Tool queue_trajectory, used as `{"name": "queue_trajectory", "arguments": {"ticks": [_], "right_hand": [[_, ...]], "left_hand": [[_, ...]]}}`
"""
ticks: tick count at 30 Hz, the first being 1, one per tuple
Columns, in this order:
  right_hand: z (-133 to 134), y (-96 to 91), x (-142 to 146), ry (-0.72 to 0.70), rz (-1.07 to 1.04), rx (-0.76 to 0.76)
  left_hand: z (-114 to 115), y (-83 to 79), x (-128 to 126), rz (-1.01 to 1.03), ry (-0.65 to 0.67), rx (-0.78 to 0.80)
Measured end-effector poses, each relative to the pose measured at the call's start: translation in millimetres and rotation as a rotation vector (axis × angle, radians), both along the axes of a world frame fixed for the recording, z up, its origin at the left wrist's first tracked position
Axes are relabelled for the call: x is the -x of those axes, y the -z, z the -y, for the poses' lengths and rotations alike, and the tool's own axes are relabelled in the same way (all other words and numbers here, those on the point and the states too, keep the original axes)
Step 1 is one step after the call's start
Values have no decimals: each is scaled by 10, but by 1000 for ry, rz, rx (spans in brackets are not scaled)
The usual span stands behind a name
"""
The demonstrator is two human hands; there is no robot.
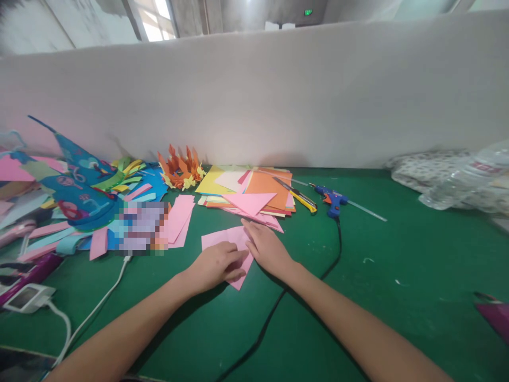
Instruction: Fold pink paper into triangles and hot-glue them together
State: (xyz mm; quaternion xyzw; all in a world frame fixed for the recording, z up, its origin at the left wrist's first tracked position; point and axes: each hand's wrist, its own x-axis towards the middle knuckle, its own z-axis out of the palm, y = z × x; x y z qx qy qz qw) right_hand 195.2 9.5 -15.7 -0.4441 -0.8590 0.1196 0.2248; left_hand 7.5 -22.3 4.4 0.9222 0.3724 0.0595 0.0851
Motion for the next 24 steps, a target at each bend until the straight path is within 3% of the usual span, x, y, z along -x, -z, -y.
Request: {"name": "queue_trajectory", "arguments": {"ticks": [6,14,17,21,24], "right_hand": [[12,21,-4,-38,-59,2],[62,-81,33,-30,-167,19],[54,-69,24,27,-322,126],[9,-10,19,88,-677,335],[-36,26,4,151,-868,374]], "left_hand": [[-10,81,43,173,0,-94],[-7,187,52,156,-16,-139],[-12,206,43,139,-15,-153],[-3,191,32,138,-47,-154],[6,174,32,160,-60,-135]]}}
